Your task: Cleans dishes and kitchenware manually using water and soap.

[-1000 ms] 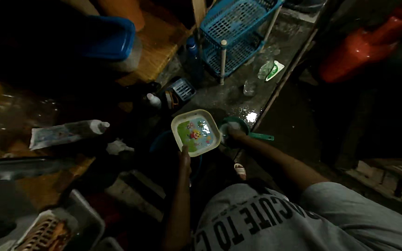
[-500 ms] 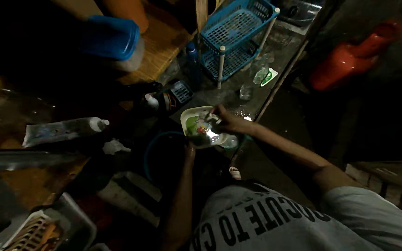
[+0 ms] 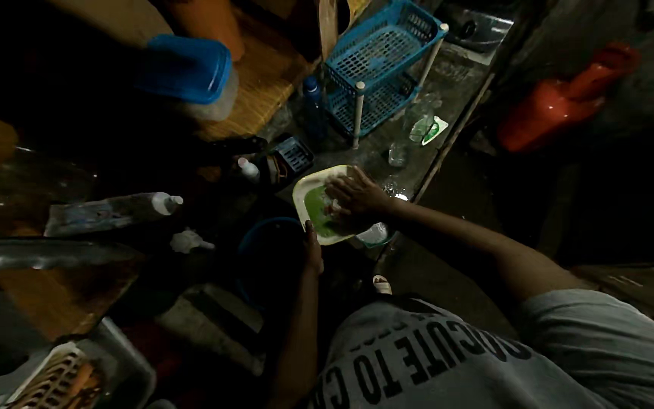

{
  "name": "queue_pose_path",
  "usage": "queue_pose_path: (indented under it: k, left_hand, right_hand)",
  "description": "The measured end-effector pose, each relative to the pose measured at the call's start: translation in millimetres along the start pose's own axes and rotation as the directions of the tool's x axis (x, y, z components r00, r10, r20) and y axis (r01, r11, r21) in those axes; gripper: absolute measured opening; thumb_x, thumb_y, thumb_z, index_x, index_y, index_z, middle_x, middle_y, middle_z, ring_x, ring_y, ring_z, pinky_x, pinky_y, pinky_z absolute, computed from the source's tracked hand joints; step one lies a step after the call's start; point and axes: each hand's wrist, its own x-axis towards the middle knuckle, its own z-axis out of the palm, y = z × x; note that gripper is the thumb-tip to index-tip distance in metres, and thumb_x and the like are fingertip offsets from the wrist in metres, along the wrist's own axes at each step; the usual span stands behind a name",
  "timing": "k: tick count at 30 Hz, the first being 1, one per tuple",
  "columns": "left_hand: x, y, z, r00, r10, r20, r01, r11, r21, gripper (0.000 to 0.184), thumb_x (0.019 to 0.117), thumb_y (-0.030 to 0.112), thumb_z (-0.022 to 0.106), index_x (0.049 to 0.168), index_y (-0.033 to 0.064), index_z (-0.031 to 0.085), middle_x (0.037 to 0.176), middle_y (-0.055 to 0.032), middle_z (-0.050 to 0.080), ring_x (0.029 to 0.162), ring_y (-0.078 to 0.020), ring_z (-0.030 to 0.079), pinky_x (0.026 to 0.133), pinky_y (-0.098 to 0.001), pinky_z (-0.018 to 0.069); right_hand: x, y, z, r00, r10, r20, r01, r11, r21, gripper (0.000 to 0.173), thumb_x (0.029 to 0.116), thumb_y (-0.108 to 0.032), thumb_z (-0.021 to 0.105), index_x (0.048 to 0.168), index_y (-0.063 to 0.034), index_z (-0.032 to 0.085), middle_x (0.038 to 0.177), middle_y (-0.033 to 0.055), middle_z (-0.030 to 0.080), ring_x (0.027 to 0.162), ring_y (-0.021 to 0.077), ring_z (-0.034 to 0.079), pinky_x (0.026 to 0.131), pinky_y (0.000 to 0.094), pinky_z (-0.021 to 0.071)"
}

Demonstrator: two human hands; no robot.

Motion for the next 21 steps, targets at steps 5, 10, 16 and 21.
queue_pose_path:
  k: [5, 10, 16, 21]
  left_hand:
    - [13, 9, 6, 0.998, -0.049, -0.039, 0.047, 0.997, -0.064, 0.065, 0.1097, 0.054, 0.027, 0.149, 0.0048, 0.044, 0.138, -0.0232, 0.056, 0.118, -0.0314, 0.061, 0.095, -0.0483, 0.054]
    - [8, 15, 25, 0.984, -0.091, 0.155, 0.077, 0.992, 0.096, 0.066, 0.1086, 0.057, 0.025, 0.14, 0.0057, 0.053, 0.123, -0.017, 0.063, 0.106, -0.0245, 0.063, 0.087, -0.0424, 0.0546]
    - [13, 26, 33, 0.995, 0.002, 0.1, -0.026, 0.97, 0.243, 0.058, 0.1115, 0.038, 0.039, 0.155, 0.0004, 0.032, 0.147, -0.0271, 0.05, 0.133, -0.0359, 0.052, 0.11, -0.0521, 0.0437]
    - [26, 40, 52, 0.986, 0.164, 0.024, -0.161, 0.911, 0.38, 0.051, 0.1107, 0.014, 0.039, 0.157, -0.0041, 0.025, 0.152, -0.0297, 0.042, 0.14, -0.037, 0.046, 0.116, -0.0502, 0.0372]
  right_hand:
    - [-23, -44, -3, 0.973, 0.049, 0.224, -0.105, 0.964, 0.245, 0.071, 0.1096, -0.055, 0.026, 0.164, -0.0088, 0.022, 0.171, 0.0174, 0.016, 0.159, 0.0341, 0.013, 0.128, 0.0572, 0.0019]
    - [-1, -34, -11, 0.988, -0.036, 0.153, -0.024, 0.927, 0.375, 0.054, 0.1129, -0.028, 0.028, 0.162, -0.0048, 0.026, 0.171, 0.014, 0.02, 0.159, 0.0307, 0.014, 0.128, 0.0551, 0.0039]
    - [-21, 14, 25, 0.968, 0.25, -0.002, -0.246, 0.953, 0.178, 0.073, 0.1083, -0.052, 0.034, 0.164, -0.0066, 0.021, 0.171, 0.017, 0.017, 0.159, 0.0327, 0.013, 0.126, 0.0626, 0.0001]
    - [-52, -8, 63, 0.946, 0.295, -0.132, -0.217, 0.882, 0.419, 0.058, 0.1009, -0.023, 0.063, 0.153, -0.0032, 0.045, 0.158, 0.0227, 0.041, 0.147, 0.0383, 0.04, 0.122, 0.06, 0.027]
